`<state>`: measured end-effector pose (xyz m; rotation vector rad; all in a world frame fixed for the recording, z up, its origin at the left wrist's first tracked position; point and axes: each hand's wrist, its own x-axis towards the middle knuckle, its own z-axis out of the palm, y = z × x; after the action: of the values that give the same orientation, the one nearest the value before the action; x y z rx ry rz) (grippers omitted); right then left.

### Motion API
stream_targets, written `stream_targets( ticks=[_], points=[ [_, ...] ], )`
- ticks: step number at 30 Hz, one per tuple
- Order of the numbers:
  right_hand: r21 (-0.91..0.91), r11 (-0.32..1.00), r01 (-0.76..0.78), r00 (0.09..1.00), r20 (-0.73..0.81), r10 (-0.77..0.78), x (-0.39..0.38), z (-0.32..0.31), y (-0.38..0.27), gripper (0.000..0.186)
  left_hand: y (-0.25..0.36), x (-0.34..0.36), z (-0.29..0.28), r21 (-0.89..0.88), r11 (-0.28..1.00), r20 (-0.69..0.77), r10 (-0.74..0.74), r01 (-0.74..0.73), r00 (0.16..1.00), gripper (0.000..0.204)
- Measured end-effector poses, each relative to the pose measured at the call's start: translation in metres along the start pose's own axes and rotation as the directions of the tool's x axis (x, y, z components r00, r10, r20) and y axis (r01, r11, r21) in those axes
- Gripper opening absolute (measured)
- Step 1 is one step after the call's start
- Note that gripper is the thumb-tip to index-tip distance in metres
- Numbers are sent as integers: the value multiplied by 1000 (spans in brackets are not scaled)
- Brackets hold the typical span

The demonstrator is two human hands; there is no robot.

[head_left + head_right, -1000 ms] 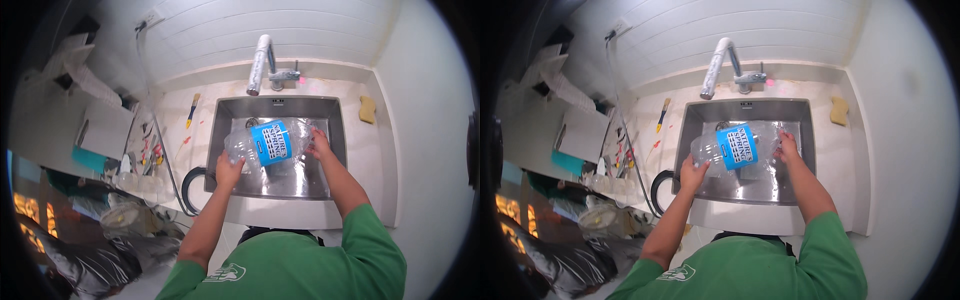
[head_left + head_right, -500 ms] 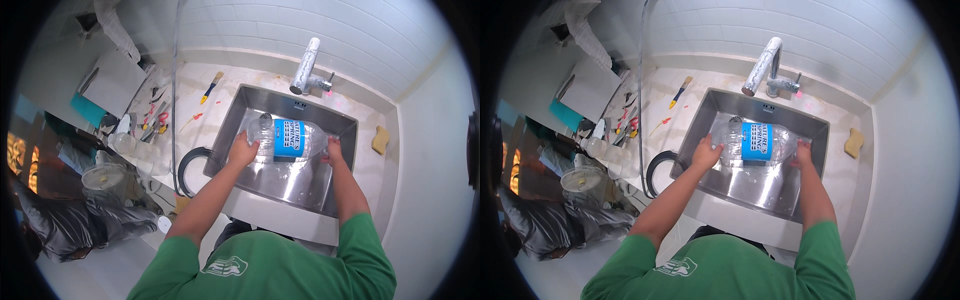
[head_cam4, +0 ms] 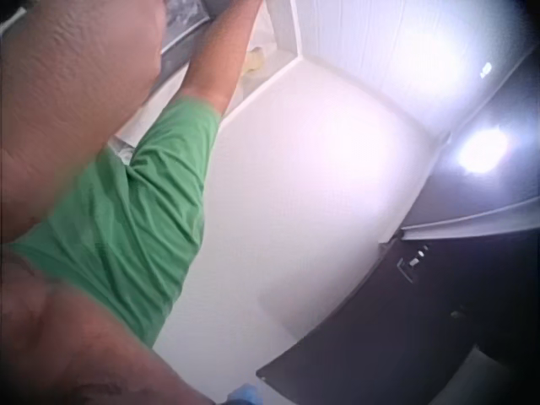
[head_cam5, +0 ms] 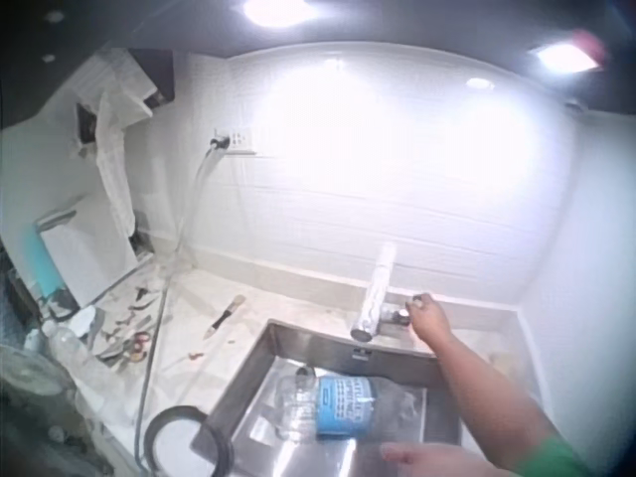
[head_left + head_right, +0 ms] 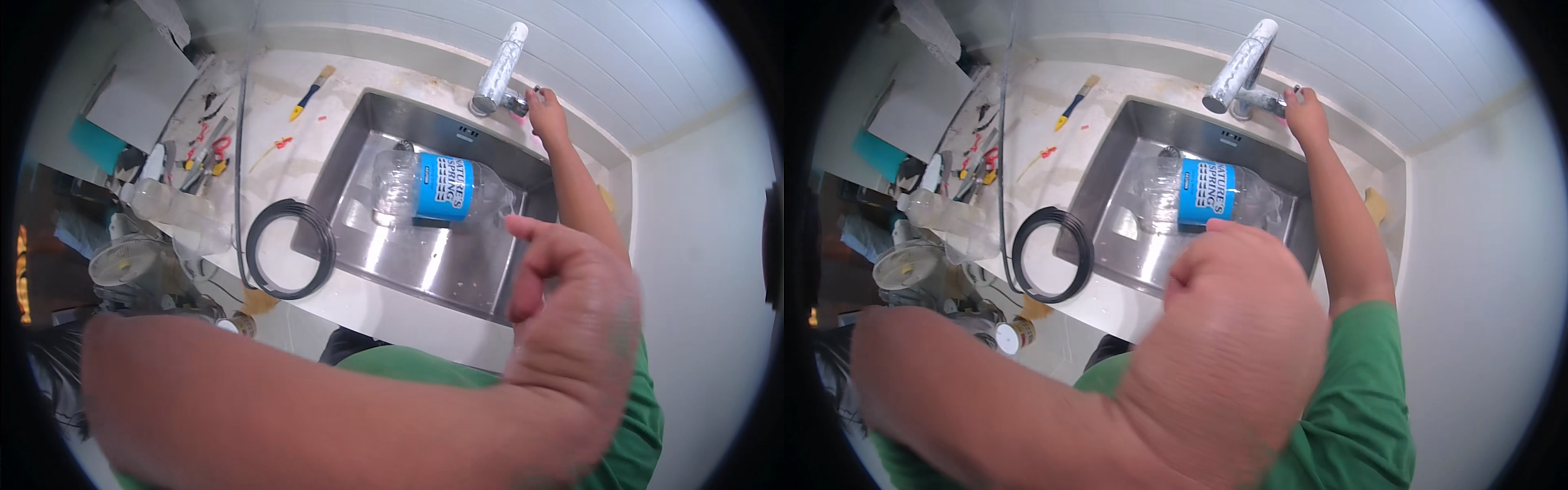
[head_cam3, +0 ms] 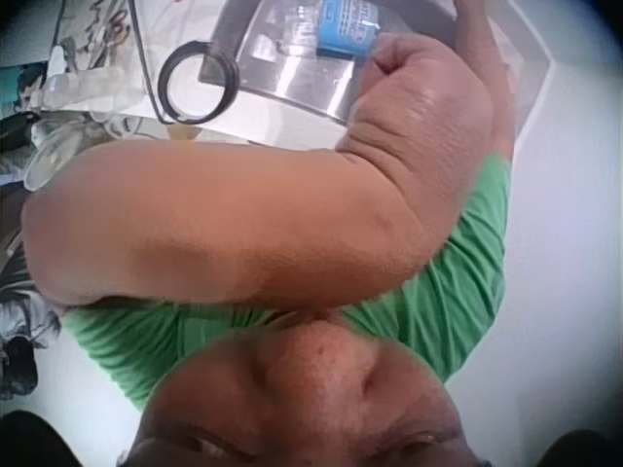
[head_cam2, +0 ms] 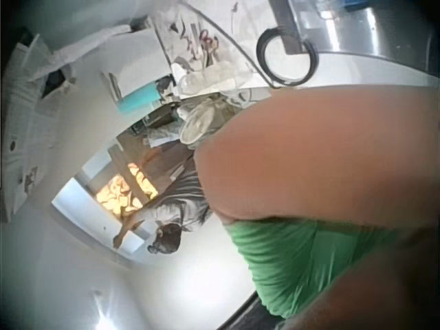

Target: The person rinses a small plastic container and a wooden stick under running water in a kitchen sink, then fills a large plastic water bottle from the tap. The person places the bottle in the sink and continues filling it.

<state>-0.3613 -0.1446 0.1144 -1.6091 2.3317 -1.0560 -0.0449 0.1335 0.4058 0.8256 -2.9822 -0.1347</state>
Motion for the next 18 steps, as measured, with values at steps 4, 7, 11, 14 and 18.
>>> stream_targets(
  ticks=[4,7,11,14,18],
  points=[
    [37,980,-196,974,121,190,7,13,-17,49,10,2,-3,91,993,-31,74,-71,997,19],
    [28,989,-142,987,76,140,15,8,4,51,8,2,-8,130,987,-47,97,-90,994,20],
    [-168,982,-81,993,68,93,24,22,-15,56,5,0,-7,198,979,-40,51,-42,998,22],
    [-88,984,-152,973,163,165,33,3,9,57,10,-2,-8,202,976,-48,89,-78,995,23],
    [-141,982,-122,984,114,138,33,7,11,44,4,-11,-13,269,962,-4,42,-40,999,24]
  ],
)
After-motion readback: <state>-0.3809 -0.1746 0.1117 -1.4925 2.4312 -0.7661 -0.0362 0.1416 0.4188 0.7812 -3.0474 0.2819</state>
